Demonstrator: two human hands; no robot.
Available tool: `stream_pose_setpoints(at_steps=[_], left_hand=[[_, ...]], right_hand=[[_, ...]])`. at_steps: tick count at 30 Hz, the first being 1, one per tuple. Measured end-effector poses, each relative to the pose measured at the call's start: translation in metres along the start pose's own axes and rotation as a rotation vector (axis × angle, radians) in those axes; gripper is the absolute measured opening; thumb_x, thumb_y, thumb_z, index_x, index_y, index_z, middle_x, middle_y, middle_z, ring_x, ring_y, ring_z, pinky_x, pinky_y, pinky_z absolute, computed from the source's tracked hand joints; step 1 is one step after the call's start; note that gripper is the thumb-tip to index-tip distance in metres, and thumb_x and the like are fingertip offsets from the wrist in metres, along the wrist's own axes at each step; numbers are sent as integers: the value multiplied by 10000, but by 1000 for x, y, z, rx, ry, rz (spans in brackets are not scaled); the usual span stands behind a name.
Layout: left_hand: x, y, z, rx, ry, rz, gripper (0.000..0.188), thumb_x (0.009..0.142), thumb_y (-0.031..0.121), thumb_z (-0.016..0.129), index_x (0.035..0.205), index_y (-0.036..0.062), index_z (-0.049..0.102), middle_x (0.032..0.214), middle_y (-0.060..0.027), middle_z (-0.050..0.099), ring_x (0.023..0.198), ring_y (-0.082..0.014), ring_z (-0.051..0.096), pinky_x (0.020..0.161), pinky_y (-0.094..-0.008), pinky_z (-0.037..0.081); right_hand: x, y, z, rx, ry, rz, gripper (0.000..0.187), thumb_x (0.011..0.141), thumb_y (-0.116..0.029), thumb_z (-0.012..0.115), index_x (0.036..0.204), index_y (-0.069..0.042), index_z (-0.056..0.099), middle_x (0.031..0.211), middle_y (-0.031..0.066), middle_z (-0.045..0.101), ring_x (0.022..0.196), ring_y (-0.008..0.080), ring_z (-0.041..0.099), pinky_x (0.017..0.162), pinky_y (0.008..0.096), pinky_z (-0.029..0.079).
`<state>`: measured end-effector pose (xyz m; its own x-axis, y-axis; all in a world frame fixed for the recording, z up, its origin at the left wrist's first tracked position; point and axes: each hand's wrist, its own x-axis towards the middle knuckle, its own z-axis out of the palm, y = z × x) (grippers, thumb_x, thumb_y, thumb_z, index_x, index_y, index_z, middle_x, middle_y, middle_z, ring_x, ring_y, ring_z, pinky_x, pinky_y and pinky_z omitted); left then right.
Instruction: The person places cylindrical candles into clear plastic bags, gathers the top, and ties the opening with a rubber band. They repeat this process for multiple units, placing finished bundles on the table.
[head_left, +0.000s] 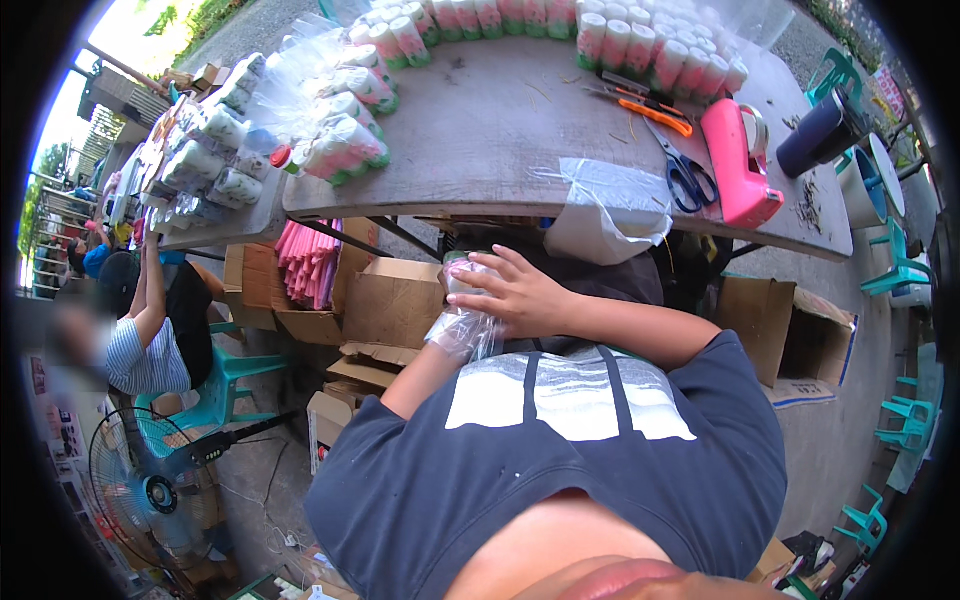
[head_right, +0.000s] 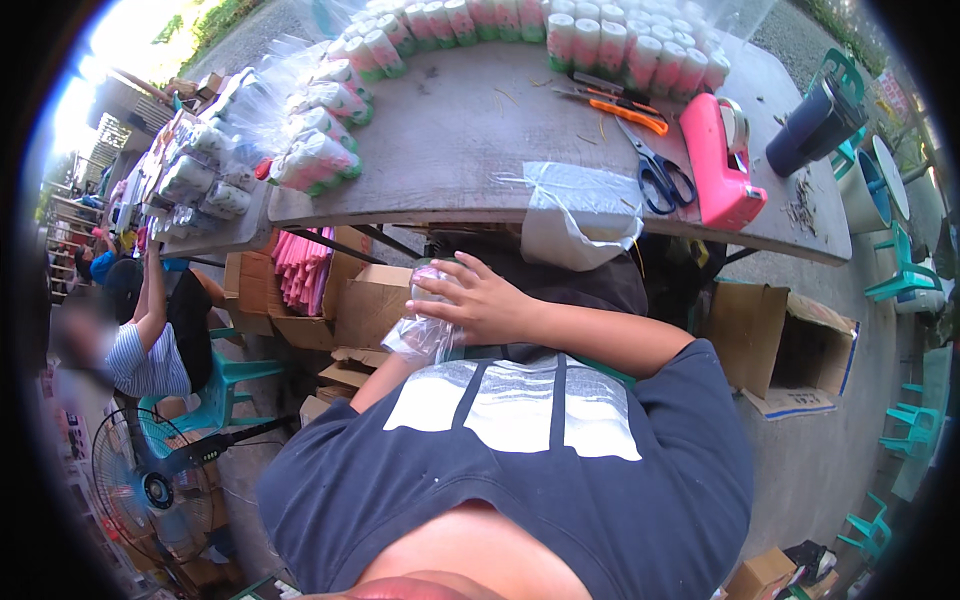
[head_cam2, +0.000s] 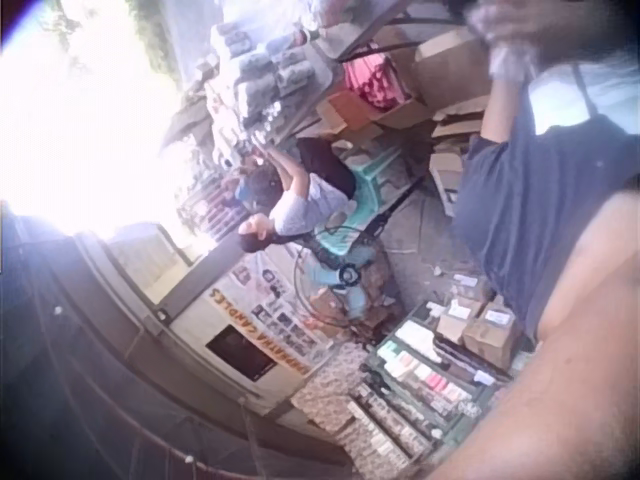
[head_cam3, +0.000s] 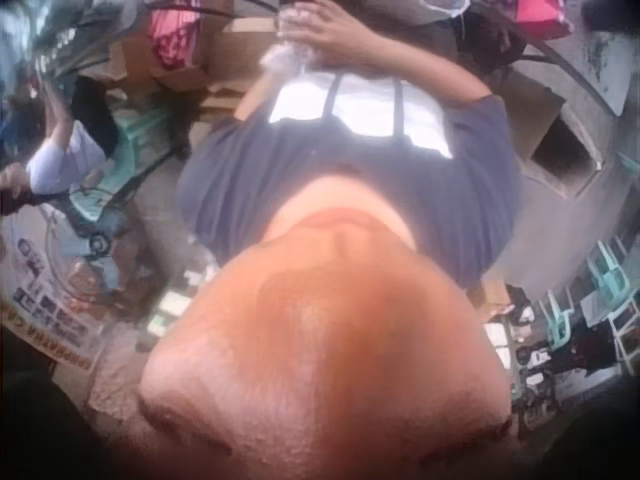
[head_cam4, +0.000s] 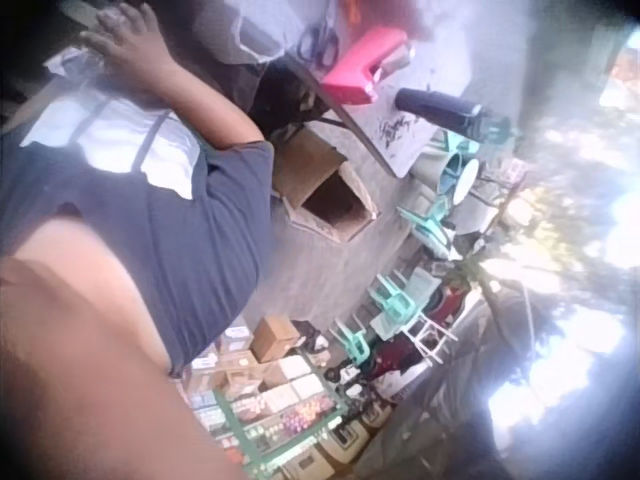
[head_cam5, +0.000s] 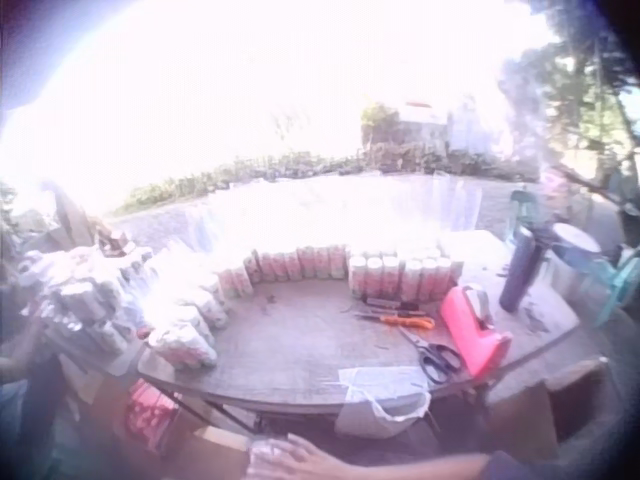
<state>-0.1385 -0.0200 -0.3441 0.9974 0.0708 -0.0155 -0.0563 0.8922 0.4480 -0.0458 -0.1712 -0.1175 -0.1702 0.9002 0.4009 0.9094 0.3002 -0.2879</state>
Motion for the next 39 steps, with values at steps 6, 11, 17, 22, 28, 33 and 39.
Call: stream_pose_setpoints(at_steps=[6,11,17,22,28,33,39], left_hand=[[-2,84,194,-367,359,-121,950,865,773,405,1556,145,233,1569,-178,268,1417,-404,337,1118,-743,192],[-8,121,199,-269,297,-21,641,953,615,367,1292,97,529,1328,-173,544,1366,-391,411,1087,-740,257],[-13,115,184,-251,299,-125,498,980,469,416,1308,107,513,1251,-100,581,1236,-306,531,1052,-667,362],[-22,113,176,-158,389,-199,422,985,402,453,1278,108,528,1178,-59,604,1155,-239,574,1014,-590,427],[-32,125,156,-50,476,-131,381,980,383,475,1242,116,548,1143,-42,608,1102,-207,585,992,-553,451],[-13,132,149,161,545,-86,370,976,359,487,1235,104,558,1106,-38,606,1063,-192,586,955,-475,479],[-12,112,148,303,616,-112,333,977,315,508,1228,106,571,1121,-35,613,1060,-199,598,953,-436,479]], right_hand=[[66,45,-55,262,411,185,388,817,-131,725,1182,-91,599,1196,135,634,1107,317,613,998,420,469],[155,98,-88,1197,718,582,231,1069,-225,465,1165,-40,565,1179,94,624,1107,166,583,985,335,483],[241,114,-75,892,722,841,333,1044,-285,524,1179,20,526,1119,170,633,990,209,604,840,344,486],[259,129,-78,592,541,730,809,878,-440,734,1390,84,393,1396,303,462,1331,363,456,1074,414,415],[133,221,-174,-161,1206,725,856,783,-321,796,1413,50,350,1428,269,346,1321,371,374,1134,476,317],[33,327,-206,-588,1263,1058,834,773,-396,803,1361,38,401,1336,220,494,1269,379,426,1081,486,331],[36,312,-227,-453,1069,1124,409,810,-396,782,1066,-102,658,959,59,674,1013,312,579,879,444,448]])
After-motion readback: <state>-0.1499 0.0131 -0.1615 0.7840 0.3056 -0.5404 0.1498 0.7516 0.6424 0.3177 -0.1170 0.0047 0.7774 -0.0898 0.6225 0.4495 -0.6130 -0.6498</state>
